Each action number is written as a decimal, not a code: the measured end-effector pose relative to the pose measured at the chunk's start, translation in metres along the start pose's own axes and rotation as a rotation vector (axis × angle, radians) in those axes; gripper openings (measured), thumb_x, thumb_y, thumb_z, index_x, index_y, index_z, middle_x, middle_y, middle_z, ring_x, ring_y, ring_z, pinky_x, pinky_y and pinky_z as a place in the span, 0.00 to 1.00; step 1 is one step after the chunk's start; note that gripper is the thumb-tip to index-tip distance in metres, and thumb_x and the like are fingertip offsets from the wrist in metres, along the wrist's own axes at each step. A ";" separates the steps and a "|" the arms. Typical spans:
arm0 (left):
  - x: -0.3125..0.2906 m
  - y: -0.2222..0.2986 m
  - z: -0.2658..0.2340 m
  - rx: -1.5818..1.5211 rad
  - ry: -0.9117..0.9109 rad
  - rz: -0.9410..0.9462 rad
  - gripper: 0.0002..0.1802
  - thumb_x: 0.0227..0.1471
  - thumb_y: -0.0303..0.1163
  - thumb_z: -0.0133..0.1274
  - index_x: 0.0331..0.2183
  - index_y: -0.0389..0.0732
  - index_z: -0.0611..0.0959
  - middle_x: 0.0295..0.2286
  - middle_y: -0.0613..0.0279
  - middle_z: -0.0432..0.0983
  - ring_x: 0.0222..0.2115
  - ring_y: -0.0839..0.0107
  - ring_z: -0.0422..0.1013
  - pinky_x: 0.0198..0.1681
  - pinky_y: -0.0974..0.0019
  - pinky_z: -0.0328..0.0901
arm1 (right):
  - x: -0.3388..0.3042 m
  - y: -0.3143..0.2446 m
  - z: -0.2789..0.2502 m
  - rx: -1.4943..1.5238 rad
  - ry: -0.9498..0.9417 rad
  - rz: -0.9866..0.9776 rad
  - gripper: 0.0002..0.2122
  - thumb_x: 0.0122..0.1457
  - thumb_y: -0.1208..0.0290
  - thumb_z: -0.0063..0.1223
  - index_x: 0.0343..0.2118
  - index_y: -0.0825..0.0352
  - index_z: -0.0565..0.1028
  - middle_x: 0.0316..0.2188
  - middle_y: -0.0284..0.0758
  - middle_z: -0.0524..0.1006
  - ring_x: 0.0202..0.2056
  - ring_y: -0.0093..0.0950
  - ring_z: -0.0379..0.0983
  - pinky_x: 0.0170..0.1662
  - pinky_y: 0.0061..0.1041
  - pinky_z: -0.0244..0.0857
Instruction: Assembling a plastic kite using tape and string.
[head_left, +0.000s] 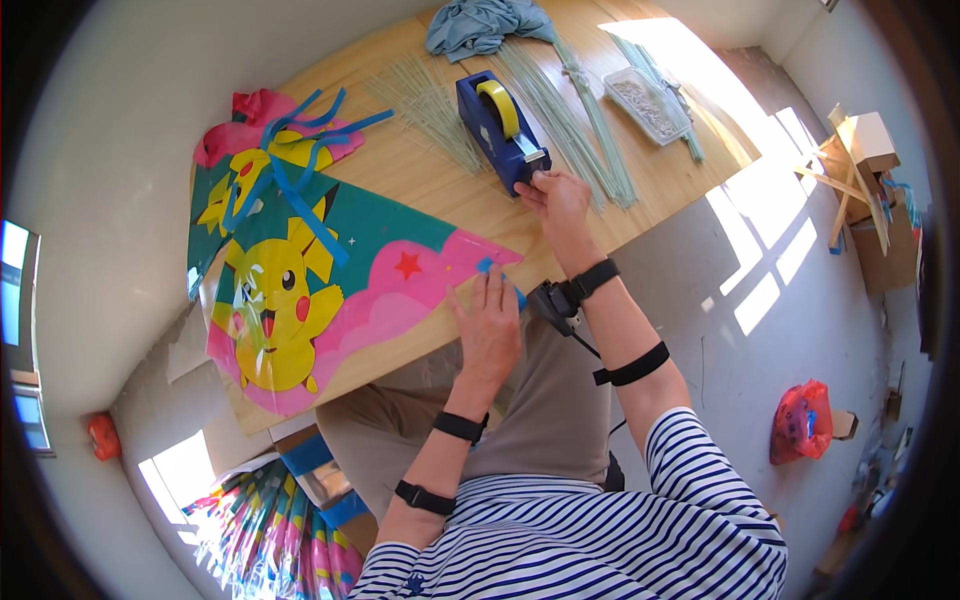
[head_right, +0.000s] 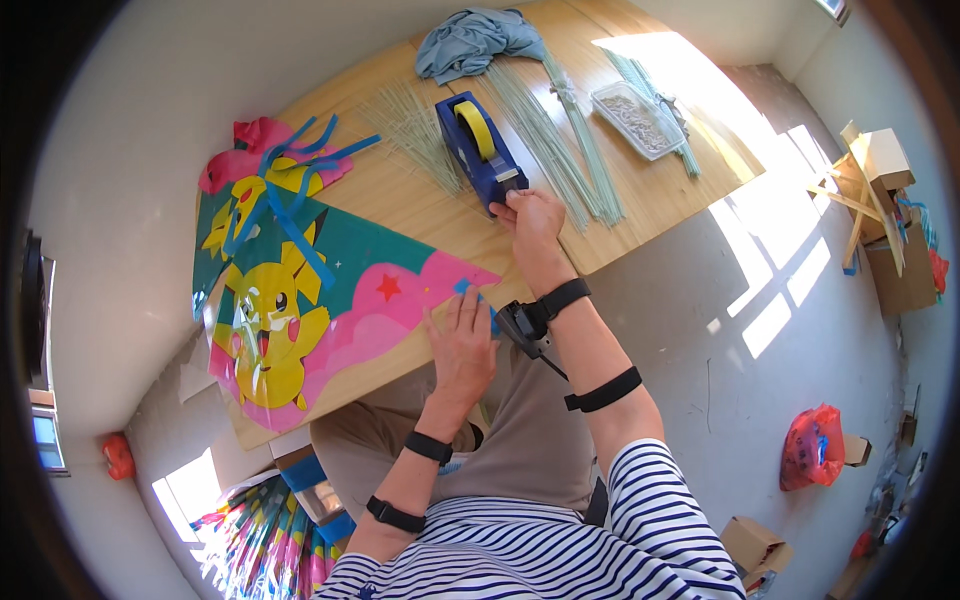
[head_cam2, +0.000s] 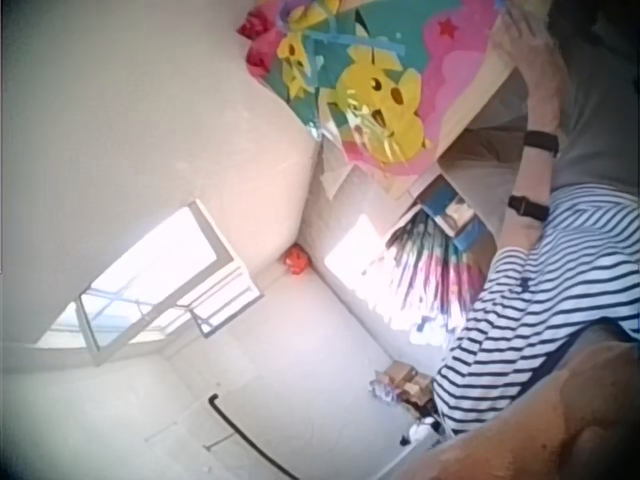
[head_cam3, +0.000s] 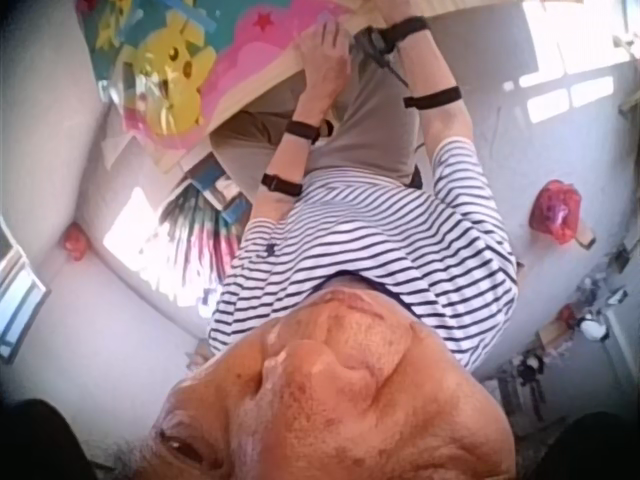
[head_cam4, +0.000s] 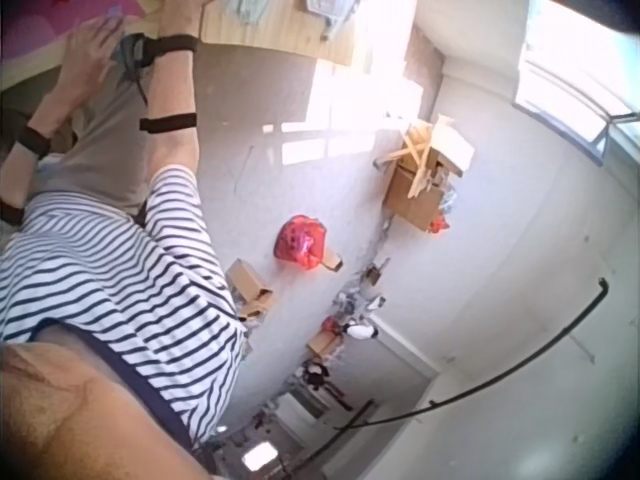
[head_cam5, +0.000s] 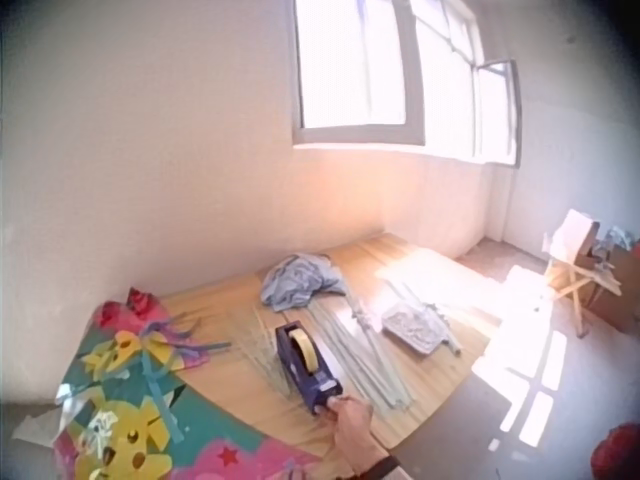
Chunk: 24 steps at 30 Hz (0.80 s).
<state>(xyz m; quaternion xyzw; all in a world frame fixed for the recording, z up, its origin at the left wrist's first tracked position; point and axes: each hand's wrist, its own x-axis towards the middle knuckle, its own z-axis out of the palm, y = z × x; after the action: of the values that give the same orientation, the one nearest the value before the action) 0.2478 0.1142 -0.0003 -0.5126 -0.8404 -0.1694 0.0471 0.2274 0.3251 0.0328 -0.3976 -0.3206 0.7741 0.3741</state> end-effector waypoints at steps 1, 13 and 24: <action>0.000 0.000 0.000 -0.001 0.001 0.001 0.36 0.38 0.32 0.66 0.52 0.35 0.74 0.56 0.55 0.65 0.58 0.57 0.59 0.62 0.30 0.42 | 0.001 0.000 0.001 -0.004 -0.004 -0.001 0.01 0.55 0.84 0.50 0.30 0.74 0.73 0.28 0.42 0.78 0.27 0.38 0.81 0.32 0.30 0.75; 0.002 0.000 0.002 0.054 0.031 -0.004 0.31 0.40 0.32 0.62 0.50 0.36 0.76 0.56 0.55 0.65 0.58 0.57 0.60 0.60 0.30 0.45 | -0.014 0.013 -0.023 -0.405 -0.140 -0.088 0.02 0.56 0.84 0.49 0.28 0.76 0.73 0.26 0.37 0.75 0.28 0.33 0.80 0.33 0.28 0.75; 0.000 0.004 -0.003 -0.044 0.015 -0.051 0.33 0.40 0.32 0.64 0.50 0.33 0.75 0.55 0.53 0.62 0.58 0.56 0.59 0.60 0.31 0.46 | -0.021 -0.034 0.026 -1.377 -0.963 -0.674 0.02 0.50 0.81 0.53 0.25 0.73 0.73 0.25 0.38 0.73 0.26 0.34 0.74 0.32 0.31 0.67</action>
<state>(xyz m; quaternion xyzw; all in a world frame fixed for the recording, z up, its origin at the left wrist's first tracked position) 0.2512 0.1153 0.0032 -0.4907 -0.8489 -0.1929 0.0375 0.2252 0.3200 0.0801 -0.0517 -0.9339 0.3431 0.0859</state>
